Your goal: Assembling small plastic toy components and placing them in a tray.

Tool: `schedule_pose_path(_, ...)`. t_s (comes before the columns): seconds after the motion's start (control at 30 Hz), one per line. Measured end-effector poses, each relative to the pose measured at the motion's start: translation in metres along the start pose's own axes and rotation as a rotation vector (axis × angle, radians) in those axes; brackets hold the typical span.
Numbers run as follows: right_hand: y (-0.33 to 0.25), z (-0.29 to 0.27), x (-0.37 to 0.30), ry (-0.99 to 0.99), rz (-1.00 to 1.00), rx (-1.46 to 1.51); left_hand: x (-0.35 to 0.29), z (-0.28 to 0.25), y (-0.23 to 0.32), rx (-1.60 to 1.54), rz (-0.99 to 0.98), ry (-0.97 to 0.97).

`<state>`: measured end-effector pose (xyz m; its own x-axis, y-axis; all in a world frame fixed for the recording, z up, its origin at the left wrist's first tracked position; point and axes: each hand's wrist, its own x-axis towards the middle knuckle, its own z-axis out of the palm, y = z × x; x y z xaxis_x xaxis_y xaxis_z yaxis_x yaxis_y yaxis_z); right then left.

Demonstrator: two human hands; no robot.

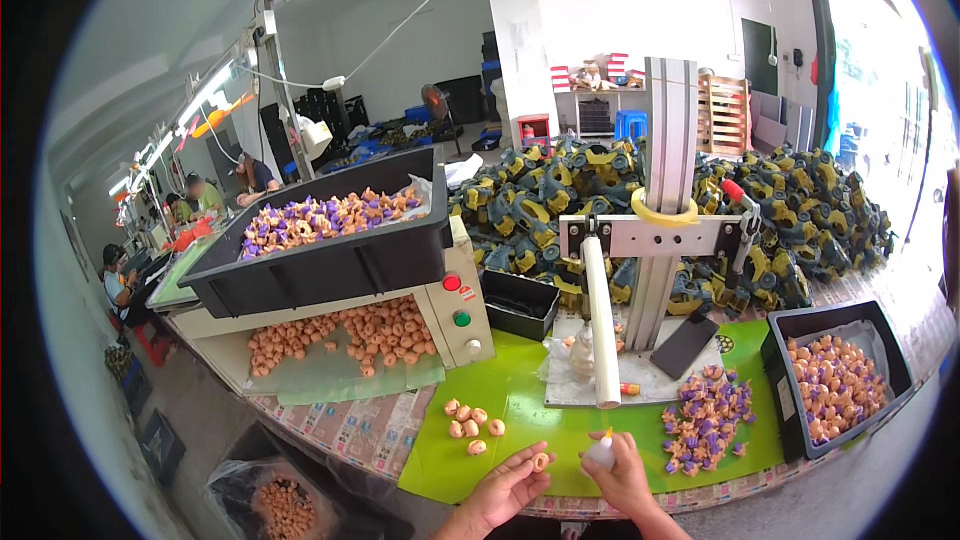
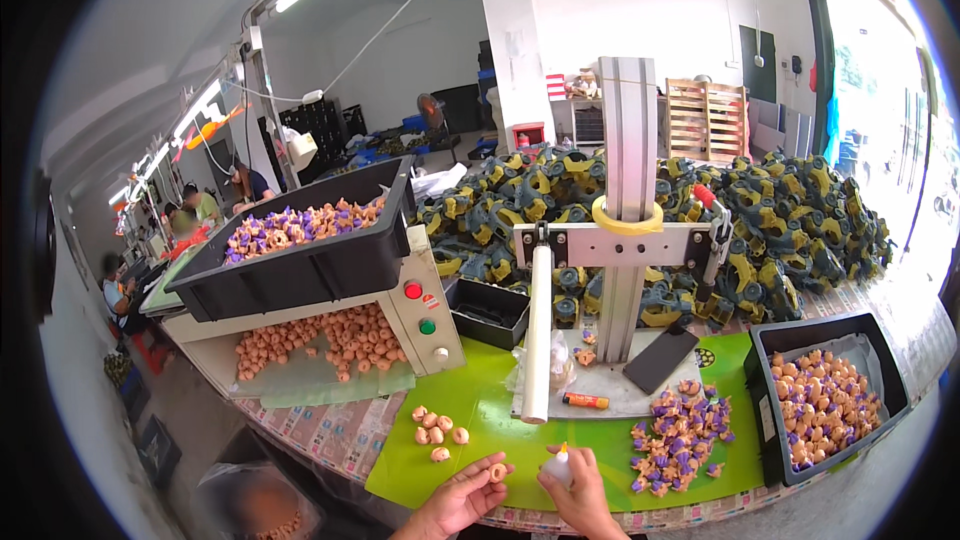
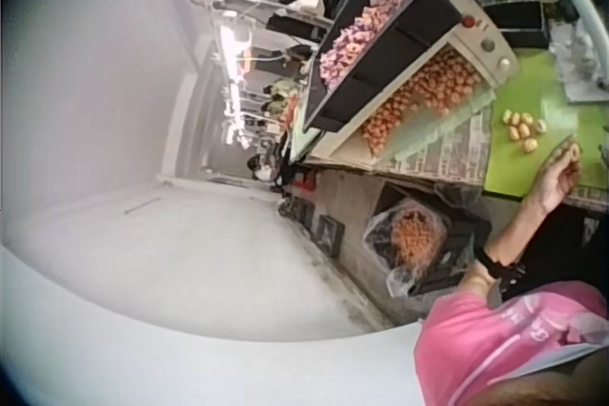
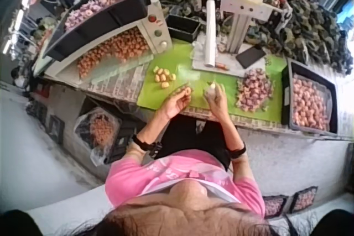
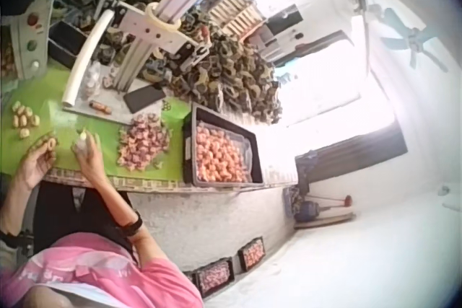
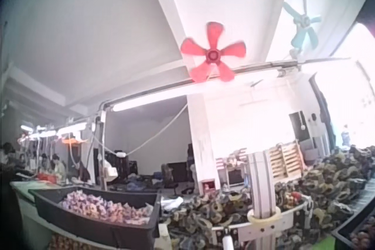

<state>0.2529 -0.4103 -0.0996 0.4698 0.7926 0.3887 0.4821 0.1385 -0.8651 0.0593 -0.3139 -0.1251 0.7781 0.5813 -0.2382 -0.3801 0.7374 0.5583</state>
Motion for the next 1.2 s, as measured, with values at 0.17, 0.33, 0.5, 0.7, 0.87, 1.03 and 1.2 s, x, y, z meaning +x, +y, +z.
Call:
schedule_pose_path(0.17, -0.021, -0.030, -0.019, -0.163, 0.092, 0.002, -0.002, -0.003, -0.010, 0.043, -0.040, 0.019)
schedule_pose_path(0.33, -0.020, -0.031, -0.031, -0.073, 0.203, 0.111, 0.002, 0.004, -0.015, 0.114, -0.078, -0.063)
schedule_pose_path(0.5, -0.023, -0.027, -0.034, 0.049, 0.313, 0.327, 0.004, 0.007, -0.012, 0.057, -0.078, -0.179)
schedule_pose_path(0.7, -0.017, -0.026, -0.031, 0.022, 0.075, 0.082, 0.003, 0.007, -0.016, 0.059, -0.066, -0.150)
schedule_pose_path(0.87, -0.016, -0.024, -0.033, 0.038, 0.070, 0.080, 0.003, 0.005, -0.016, 0.062, -0.063, -0.153)
schedule_pose_path(1.03, -0.013, -0.023, -0.034, 0.021, 0.077, 0.083, 0.003, 0.004, -0.016, 0.060, -0.065, -0.148)
schedule_pose_path(1.2, -0.021, -0.025, -0.031, 0.047, 0.061, 0.016, 0.003, 0.003, -0.016, 0.057, -0.075, -0.157)
